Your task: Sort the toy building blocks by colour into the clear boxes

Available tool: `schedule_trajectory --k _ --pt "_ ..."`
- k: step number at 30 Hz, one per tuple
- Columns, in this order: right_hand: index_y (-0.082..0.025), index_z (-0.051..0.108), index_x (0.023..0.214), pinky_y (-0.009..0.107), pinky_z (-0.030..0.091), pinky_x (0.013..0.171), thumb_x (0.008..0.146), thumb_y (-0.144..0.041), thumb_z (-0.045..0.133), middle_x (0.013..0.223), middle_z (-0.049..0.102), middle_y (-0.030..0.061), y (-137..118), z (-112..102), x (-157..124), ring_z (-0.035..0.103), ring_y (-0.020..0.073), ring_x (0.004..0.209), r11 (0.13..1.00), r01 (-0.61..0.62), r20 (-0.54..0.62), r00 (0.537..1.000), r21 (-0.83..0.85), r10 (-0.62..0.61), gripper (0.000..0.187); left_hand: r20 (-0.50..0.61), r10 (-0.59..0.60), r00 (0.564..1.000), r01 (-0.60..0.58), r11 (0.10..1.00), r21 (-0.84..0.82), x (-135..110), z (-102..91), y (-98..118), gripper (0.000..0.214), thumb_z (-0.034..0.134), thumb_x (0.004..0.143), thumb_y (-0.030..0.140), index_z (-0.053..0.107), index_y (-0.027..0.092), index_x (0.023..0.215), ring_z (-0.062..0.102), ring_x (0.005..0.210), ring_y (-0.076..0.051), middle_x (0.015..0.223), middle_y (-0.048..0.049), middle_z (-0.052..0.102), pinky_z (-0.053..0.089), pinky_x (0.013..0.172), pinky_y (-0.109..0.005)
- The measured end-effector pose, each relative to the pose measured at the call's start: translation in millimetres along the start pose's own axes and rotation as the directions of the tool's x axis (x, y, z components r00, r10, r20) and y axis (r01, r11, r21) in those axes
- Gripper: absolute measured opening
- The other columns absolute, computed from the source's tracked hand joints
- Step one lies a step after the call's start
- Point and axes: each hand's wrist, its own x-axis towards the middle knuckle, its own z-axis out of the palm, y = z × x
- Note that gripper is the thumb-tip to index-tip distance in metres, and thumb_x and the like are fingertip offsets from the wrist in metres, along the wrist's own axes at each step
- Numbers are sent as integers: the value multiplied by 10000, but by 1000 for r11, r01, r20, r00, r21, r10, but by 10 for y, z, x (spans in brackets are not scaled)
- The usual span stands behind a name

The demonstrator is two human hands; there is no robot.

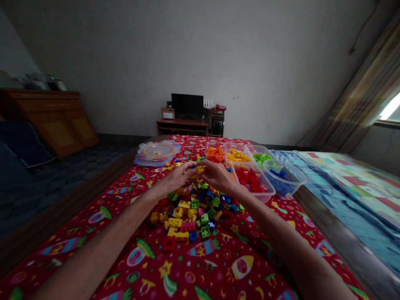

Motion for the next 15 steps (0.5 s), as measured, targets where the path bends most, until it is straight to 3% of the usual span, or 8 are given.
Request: schedule_trajectory --k 4,7,9,11,13,15 --pt "-154 634 1048 196 424 570 788 -138 567 729 688 13 145 -213 8 616 108 622 993 -106 34 994 -55 108 269 -98 70 993 -43 967 250 -36 -100 30 607 440 826 620 578 139 1169 549 486 -147 650 -30 656 388 458 -242" --pt "-144 654 943 199 437 540 753 -162 592 682 683 22 386 -507 1 618 116 582 968 -239 40 969 -74 243 200 -147 128 981 -33 853 521 -77 -201 94 446 485 808 476 667 148 1050 603 605 -180 704 -46 676 424 534 -252" --pt "-125 649 930 210 461 538 746 -163 572 695 690 48 580 -708 -12 628 126 574 940 -339 -74 939 -24 337 203 -126 116 985 -14 785 619 -105 -258 127 419 515 770 411 681 147 1050 627 678 -199 754 -53 694 441 586 -257" --pt "-94 641 979 233 488 550 745 -172 548 749 700 86 768 -873 -24 642 142 587 909 -416 -253 877 25 408 264 -48 52 997 -7 744 668 -128 -301 129 431 552 731 387 687 145 1061 637 710 -207 792 -57 708 453 624 -259" --pt "-70 633 1053 268 516 604 741 -197 551 815 706 111 935 -983 -29 661 166 651 888 -460 -416 808 1 418 347 34 -26 999 -6 713 701 -143 -326 98 429 598 683 363 699 164 1049 644 725 -208 821 -52 721 458 639 -251" --pt "-69 629 1114 321 529 707 728 -219 571 876 711 117 1081 -1034 -21 671 199 762 870 -482 -492 785 -104 376 418 80 -51 995 -22 692 721 -149 -333 55 392 632 641 329 717 202 1002 651 765 -206 865 -40 733 459 660 -238"
